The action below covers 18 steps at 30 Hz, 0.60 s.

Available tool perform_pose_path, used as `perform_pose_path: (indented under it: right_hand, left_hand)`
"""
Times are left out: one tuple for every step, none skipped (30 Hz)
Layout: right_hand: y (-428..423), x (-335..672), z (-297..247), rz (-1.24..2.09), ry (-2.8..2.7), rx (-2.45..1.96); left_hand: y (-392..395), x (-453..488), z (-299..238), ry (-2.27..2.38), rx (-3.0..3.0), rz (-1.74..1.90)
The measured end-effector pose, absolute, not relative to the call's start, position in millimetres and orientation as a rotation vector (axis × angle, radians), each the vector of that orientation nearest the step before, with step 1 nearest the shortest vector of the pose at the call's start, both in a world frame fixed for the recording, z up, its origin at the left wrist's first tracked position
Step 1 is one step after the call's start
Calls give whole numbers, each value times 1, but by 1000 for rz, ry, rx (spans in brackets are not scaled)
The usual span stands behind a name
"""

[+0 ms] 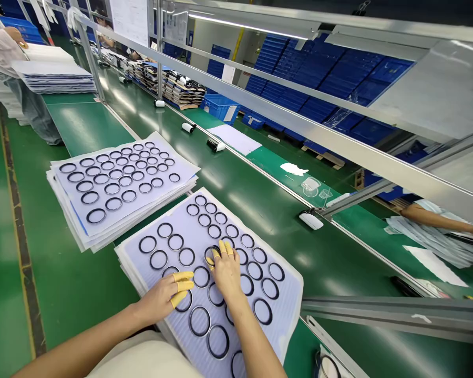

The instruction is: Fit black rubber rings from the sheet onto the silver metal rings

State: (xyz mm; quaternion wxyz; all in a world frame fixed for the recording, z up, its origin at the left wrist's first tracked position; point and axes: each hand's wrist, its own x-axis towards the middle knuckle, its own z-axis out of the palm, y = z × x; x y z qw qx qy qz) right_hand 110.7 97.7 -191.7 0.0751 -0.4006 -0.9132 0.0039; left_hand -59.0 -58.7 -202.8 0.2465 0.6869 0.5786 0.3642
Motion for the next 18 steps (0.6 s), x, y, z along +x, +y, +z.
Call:
perform_pose_path:
  right_hand:
    - [99,106,-191,20,-2744,-1201]
    - [100,102,-190,30,-2746,-1204]
    - [101,98,-189,40,-2746,-1206]
    - [102,93,-188,51,-2746,-1204]
    - [104,87,-188,64,-2746,-1196]
    - [106,81,-187,79,-2745,-1183]
    - [108,73,-187,96,-2744,-1166]
    - [111,65,-187,114,-2740,-1150]
    - [113,57,-187,133,-2732,-1138]
    - [116,51,-188,152,-2720,-1130]
    - [118,46,-188,170,-2703,-1127]
    - [119,44,-189,183,-2680,-1127]
    - [119,46,-190,194,-2652,-1130]
    - [117,52,-191,201,-2617,-1137]
    - [114,63,-193,207,-2577,-1146]
    - [109,77,-194,210,-2532,-1160]
    - [103,96,-196,212,-2480,-1181]
    - [95,119,-199,212,-2425,-1206]
  left_hand:
    - [-58,-60,-204,1582,1868,1003]
    - [-58,-62,-205,1589,1863,1013]
    - [-58,-63,-206,1597,1857,1020]
    - [-58,-65,-207,1604,1851,1024]
    - [-58,-66,-208,1611,1843,1025]
    - [-58,-67,-209,1617,1836,1026]
    - [-59,-68,-210,1620,1830,1027]
    - [-59,-69,-211,1623,1827,1029]
    - [-59,-69,-211,1624,1827,1032]
    - [-59,-69,-211,1625,1829,1034]
    - [-59,-70,-210,1625,1832,1035]
    - [-58,-70,-209,1627,1836,1036]
    - [-58,-70,-208,1630,1838,1035]
    - [-57,-71,-206,1634,1840,1036]
    - [-57,-72,-205,1640,1842,1037]
    - [-57,-73,-203,1645,1847,1034]
    - [-57,-74,-201,1651,1852,1025]
    - [-57,-75,-199,1658,1865,1009]
